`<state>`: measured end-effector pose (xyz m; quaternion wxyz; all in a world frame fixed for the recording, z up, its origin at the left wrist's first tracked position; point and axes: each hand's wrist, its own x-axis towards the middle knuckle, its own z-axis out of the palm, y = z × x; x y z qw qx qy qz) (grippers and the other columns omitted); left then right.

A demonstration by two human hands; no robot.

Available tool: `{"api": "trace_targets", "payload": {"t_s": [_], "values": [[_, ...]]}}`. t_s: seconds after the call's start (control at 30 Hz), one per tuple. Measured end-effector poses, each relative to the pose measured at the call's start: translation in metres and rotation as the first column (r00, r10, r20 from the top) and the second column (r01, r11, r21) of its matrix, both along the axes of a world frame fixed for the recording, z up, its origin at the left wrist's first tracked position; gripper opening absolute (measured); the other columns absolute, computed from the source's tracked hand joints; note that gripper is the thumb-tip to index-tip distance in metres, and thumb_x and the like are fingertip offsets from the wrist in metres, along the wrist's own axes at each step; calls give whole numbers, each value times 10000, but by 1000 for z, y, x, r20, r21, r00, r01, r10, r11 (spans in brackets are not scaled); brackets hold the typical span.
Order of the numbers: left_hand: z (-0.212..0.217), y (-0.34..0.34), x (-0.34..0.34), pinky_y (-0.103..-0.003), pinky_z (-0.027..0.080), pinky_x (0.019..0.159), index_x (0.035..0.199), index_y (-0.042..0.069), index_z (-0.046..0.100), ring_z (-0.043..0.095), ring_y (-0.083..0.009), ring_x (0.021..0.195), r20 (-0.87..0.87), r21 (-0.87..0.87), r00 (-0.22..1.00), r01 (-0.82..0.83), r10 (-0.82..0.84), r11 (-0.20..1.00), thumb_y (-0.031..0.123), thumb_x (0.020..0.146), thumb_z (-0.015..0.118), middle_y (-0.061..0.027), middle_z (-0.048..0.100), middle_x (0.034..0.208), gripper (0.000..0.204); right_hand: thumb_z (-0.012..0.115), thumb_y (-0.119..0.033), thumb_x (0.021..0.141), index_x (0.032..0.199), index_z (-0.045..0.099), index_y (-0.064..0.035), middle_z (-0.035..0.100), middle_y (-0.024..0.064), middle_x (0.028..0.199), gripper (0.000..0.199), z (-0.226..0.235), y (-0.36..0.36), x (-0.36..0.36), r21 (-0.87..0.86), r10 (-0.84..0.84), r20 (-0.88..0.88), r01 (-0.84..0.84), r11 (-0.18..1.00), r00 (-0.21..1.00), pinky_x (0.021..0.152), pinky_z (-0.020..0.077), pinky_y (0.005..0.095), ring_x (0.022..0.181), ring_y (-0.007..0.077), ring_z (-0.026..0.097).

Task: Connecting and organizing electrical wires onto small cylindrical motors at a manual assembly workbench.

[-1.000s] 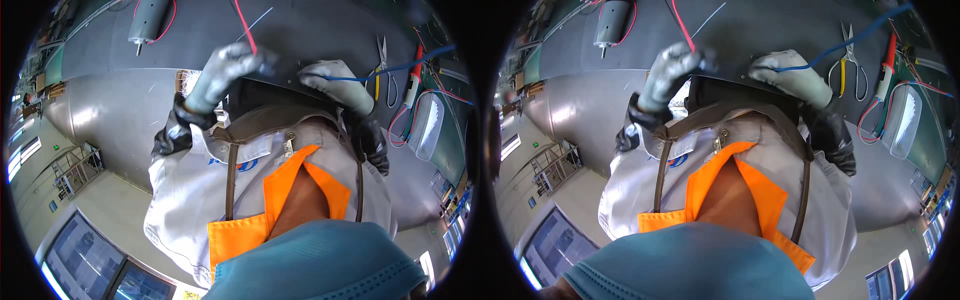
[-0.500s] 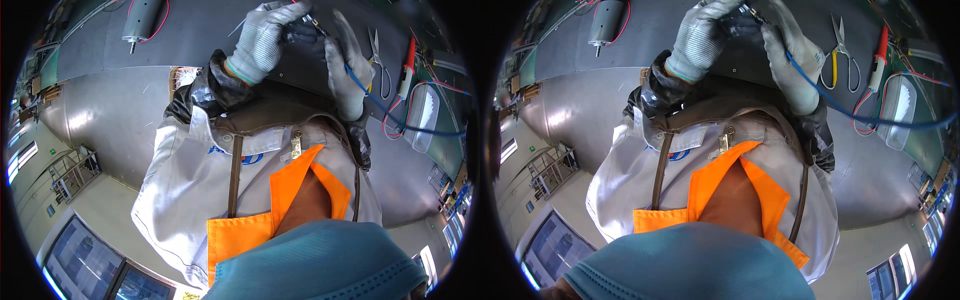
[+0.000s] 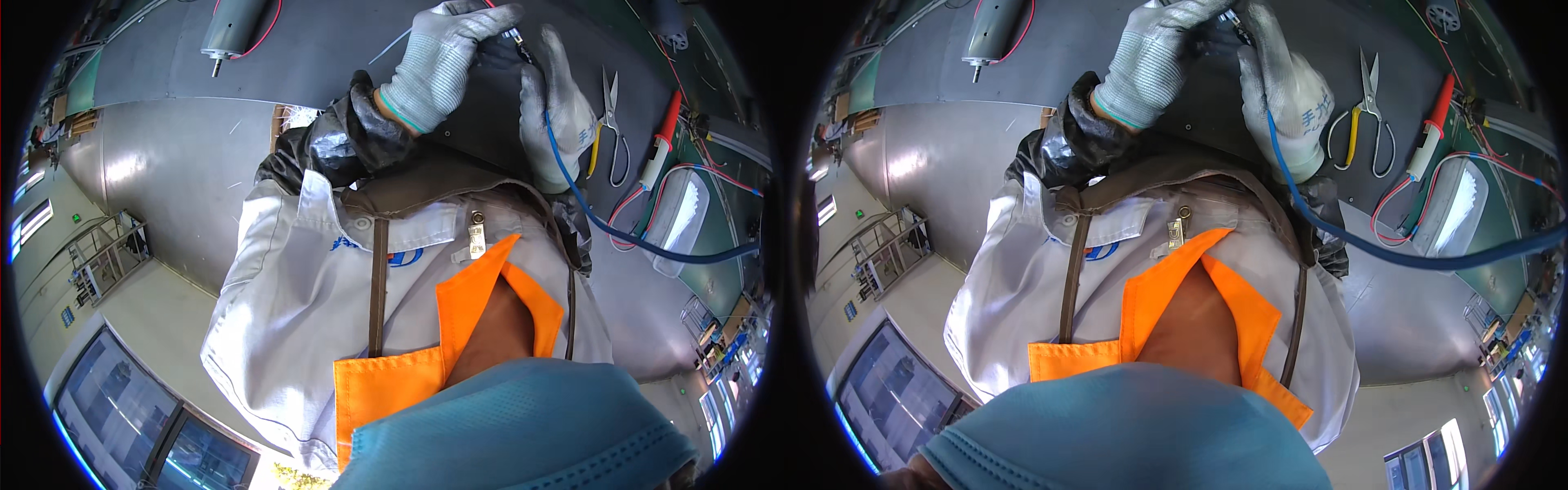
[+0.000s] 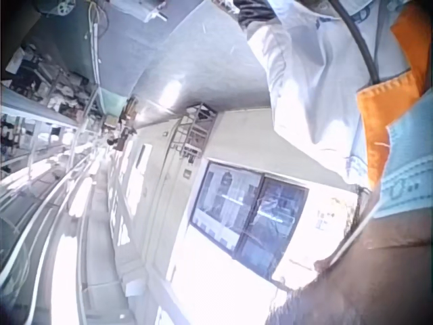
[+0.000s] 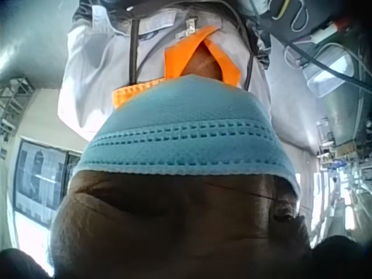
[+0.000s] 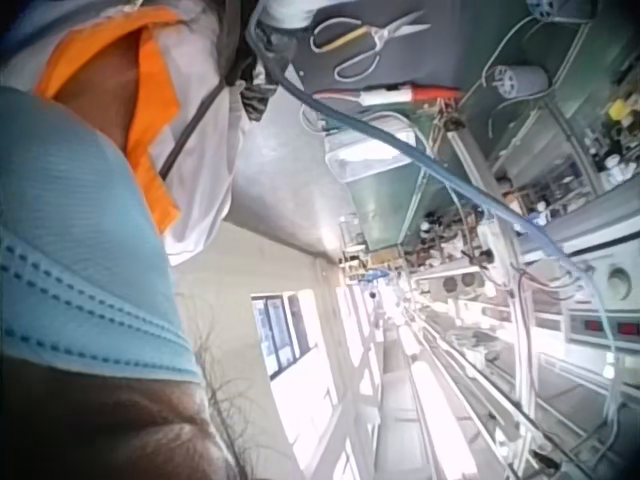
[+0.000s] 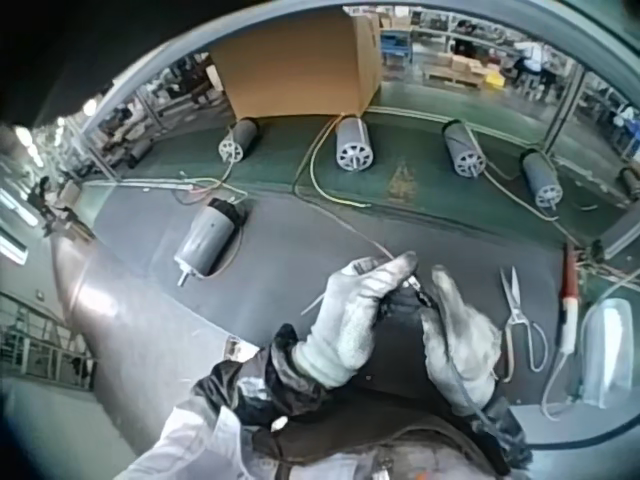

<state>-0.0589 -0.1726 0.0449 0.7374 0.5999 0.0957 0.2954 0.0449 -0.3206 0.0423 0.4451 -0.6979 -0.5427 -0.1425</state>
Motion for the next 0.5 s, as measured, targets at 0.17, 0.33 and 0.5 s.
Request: {"api": "trace_targets", "payload": {"t_s": [0.17,0.33,0.5], "values": [[11,1,5,-267,517,817,1219,-98,663,662,-146,920,-177,-254,980,43,-90,966,261,1057,506,-91,699,1025,424,766,-73,867,1401,596,-77,626,132,732,560,-8,1,3,28,-31,63,29,999,998,561,476,439,613,337,604],[0,2,11,-263,507,759,1142,-56,693,655,-127,855,9,19,999,-47,47,999,264,1056,542,-68,699,942,364,696,-32,941,1384,584,5,714,237,1191,459,-2,-5,2,-120,-59,78,68,990,995,745,585,392,904,370,747],[7,-10,20,-219,483,705,956,13,693,632,-80,755,107,513,942,-327,319,793,198,1023,663,-7,690,836,199,690,-31,946,1393,579,8,729,231,1076,462,-5,-5,5,-126,-33,19,35,991,999,679,565,390,771,333,725]]}}
